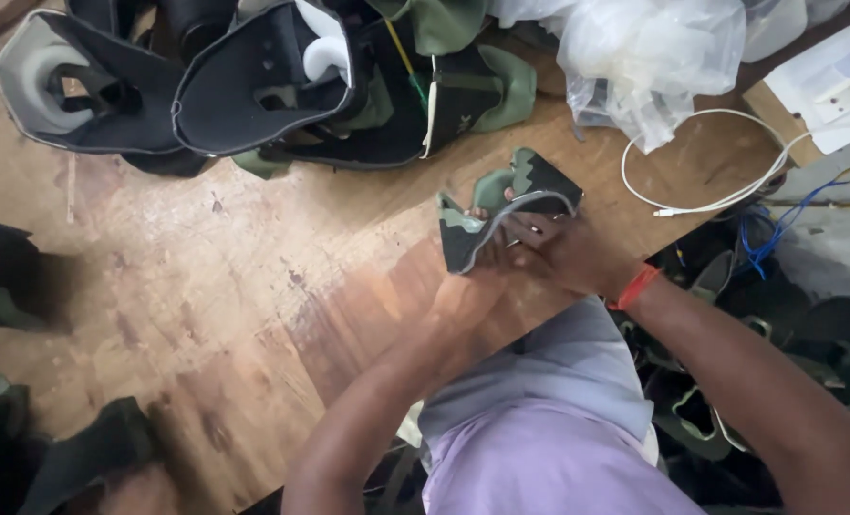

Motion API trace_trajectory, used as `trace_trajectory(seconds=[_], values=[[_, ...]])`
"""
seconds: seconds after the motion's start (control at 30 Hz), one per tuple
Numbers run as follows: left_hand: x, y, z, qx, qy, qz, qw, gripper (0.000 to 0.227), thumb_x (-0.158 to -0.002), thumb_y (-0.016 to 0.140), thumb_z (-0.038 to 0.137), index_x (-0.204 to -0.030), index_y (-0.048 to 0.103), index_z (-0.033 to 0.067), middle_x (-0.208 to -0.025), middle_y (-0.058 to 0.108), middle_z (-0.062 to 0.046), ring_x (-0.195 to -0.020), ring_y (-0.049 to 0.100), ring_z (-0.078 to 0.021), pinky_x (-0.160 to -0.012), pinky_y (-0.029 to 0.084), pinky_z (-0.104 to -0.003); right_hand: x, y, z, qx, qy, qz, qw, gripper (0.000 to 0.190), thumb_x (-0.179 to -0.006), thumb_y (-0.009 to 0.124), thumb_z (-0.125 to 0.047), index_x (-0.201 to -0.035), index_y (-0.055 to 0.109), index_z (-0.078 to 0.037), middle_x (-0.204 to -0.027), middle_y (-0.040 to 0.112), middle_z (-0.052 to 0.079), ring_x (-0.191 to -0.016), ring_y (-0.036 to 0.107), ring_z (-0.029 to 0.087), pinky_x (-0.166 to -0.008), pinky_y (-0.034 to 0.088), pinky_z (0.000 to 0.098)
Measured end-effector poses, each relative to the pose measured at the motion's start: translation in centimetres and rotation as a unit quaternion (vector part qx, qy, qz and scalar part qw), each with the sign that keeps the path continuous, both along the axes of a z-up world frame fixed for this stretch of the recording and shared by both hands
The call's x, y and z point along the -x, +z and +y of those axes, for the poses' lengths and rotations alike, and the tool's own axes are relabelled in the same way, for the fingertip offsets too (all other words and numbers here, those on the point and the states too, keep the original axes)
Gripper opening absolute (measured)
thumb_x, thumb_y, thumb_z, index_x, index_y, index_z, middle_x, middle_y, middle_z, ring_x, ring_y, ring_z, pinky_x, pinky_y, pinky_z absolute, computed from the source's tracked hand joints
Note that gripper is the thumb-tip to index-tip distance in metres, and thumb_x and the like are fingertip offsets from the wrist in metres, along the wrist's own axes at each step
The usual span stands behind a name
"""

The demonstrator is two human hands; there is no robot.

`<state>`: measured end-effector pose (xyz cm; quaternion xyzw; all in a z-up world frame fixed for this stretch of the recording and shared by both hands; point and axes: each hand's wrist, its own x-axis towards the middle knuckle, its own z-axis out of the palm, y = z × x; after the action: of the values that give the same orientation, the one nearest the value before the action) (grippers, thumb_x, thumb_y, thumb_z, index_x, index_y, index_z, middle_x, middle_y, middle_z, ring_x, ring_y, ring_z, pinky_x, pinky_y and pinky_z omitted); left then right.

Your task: The person is seen inserting reinforcement or lining materials into shoe uppers at a manufacturing workstation.

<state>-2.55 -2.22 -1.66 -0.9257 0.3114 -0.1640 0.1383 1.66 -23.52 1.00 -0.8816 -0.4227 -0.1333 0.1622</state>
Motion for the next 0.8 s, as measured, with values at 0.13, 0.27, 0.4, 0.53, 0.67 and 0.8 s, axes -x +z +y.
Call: trace_trajectory(seconds=[0.13,0.27,0.4,0.53,0.67,0.8], values=[[0.2,-0.5,1.4,-0.006,-0.035,0.087,0.996,0.061,-0.089,0.053,0.012,-0.142,0.046,-0.018,-0.144,0.051,-0.037,-0.139,0.049,-0.0472,-0.115,0.042,-0.053,-1.1,-4.5,0.2,0.123,-0.145,0.082,0.978,0.036,-0.101,0.056,-0.037,-0.117,0.073,-0.01,-0.103,0.073,0.013,-0.088,0.072,0.033,-0.078,0.056,0.049],[0.0,-1.4,2.1,0.077,-0.074,0.151,0.983,0.058,-0.091,0.051,0.01,-0.143,0.049,-0.0161,-0.144,0.051,-0.038,-0.139,0.051,-0.0429,-0.112,0.045,-0.04,-0.9,-6.5,2.9,0.119,-0.303,0.163,0.931,0.03,-0.103,0.054,-0.031,-0.099,0.079,-0.013,-0.086,0.075,0.014,-0.074,0.072,0.034,-0.068,0.056,0.0502],[-0.1,0.4,2.2,0.097,-0.092,0.106,0.985,0.056,-0.087,0.051,0.011,-0.138,0.052,-0.0136,-0.14,0.054,-0.035,-0.134,0.055,-0.0408,-0.109,0.048,-0.039,-0.9,-4.3,2.7,0.071,-0.189,0.166,0.965,0.03,-0.091,0.059,-0.031,-0.104,0.077,-0.011,-0.092,0.076,0.016,-0.075,0.073,0.035,-0.069,0.056,0.0501],[-1.0,6.8,1.2,-0.003,0.034,0.404,0.914,0.042,-0.102,0.043,0.019,-0.132,0.065,-0.0012,-0.131,0.069,-0.023,-0.123,0.067,-0.0328,-0.104,0.053,-0.04,-0.5,-1.7,4.0,-0.06,-0.089,0.093,0.99,0.035,-0.085,0.058,-0.026,-0.112,0.072,-0.008,-0.101,0.074,0.018,-0.088,0.071,0.038,-0.076,0.056,0.0486],[-0.5,1.1,2.1,0.006,0.001,0.306,0.952,0.044,-0.101,0.049,0.024,-0.135,0.064,0.0008,-0.131,0.07,-0.02,-0.119,0.068,-0.027,-0.104,0.052,-0.036,-0.4,-2.3,1.1,-0.093,-0.165,0.107,0.976,0.027,-0.093,0.056,-0.017,-0.115,0.069,-0.008,-0.109,0.072,0.019,-0.102,0.069,0.039,-0.086,0.056,0.0468],[-2.8,-6.3,3.6,0.13,-0.105,0.094,0.982,0.056,-0.093,0.055,0.024,-0.141,0.055,-0.0048,-0.137,0.064,-0.023,-0.125,0.065,-0.0271,-0.103,0.05,-0.034,-2.1,-2.3,0.3,0.052,-0.281,0.199,0.938,0.027,-0.105,0.053,-0.022,-0.124,0.068,-0.011,-0.112,0.073,0.018,-0.102,0.07,0.038,-0.087,0.056,0.0479]])
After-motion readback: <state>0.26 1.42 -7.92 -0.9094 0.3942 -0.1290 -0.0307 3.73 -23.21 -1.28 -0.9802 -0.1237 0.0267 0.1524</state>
